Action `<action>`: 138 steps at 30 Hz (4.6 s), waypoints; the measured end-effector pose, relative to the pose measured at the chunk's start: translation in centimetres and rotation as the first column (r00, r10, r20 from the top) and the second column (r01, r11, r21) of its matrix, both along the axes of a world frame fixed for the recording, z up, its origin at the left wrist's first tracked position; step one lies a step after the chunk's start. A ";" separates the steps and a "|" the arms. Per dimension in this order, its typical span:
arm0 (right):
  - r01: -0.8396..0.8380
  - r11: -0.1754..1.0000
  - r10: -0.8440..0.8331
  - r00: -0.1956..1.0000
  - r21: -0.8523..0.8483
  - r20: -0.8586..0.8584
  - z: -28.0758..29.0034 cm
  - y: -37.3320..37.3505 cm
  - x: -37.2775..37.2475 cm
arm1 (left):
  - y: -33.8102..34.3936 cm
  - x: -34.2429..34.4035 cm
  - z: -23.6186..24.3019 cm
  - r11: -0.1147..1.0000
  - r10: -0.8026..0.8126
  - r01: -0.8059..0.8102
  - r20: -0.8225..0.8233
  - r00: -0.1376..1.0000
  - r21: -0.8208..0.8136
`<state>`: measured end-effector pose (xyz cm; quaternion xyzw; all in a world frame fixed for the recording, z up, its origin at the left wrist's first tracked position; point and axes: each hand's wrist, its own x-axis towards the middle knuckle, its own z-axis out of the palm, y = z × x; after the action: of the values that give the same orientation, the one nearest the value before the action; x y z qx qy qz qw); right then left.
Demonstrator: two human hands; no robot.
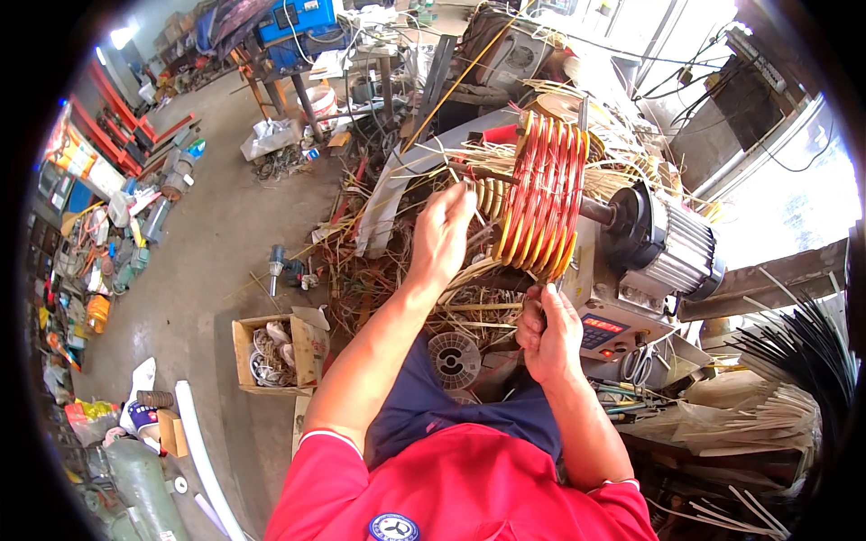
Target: The person winds red wire around a yellow slotted bobbin using a motorized winding machine. They secure the wire with thin strips, remove the finished coil, and place it on the workbench before starting a new one.
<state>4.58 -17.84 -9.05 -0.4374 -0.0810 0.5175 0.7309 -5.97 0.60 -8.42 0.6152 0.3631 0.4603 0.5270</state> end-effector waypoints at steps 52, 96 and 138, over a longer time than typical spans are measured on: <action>0.016 1.000 -0.016 0.998 -0.010 0.055 -0.2 0.1 0.1 | 9.6 -2.8 5.3 0.815 -0.193 0.342 -0.337 0.922 0.469; -0.212 0.974 0.219 0.971 0.081 -0.097 -1.9 -5.8 -4.1 | -19.3 -10.7 -1.1 0.569 -0.599 0.810 -0.605 0.524 0.139; -0.020 0.996 0.039 0.974 -0.084 0.222 1.0 1.2 7.1 | -6.8 -14.8 -7.2 0.964 -0.144 0.032 -0.418 0.897 -0.262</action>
<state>11.69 -16.62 -8.01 -0.5210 -0.1479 0.4787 0.6910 -20.73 -6.19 -15.67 0.6470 0.4975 0.2385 0.5263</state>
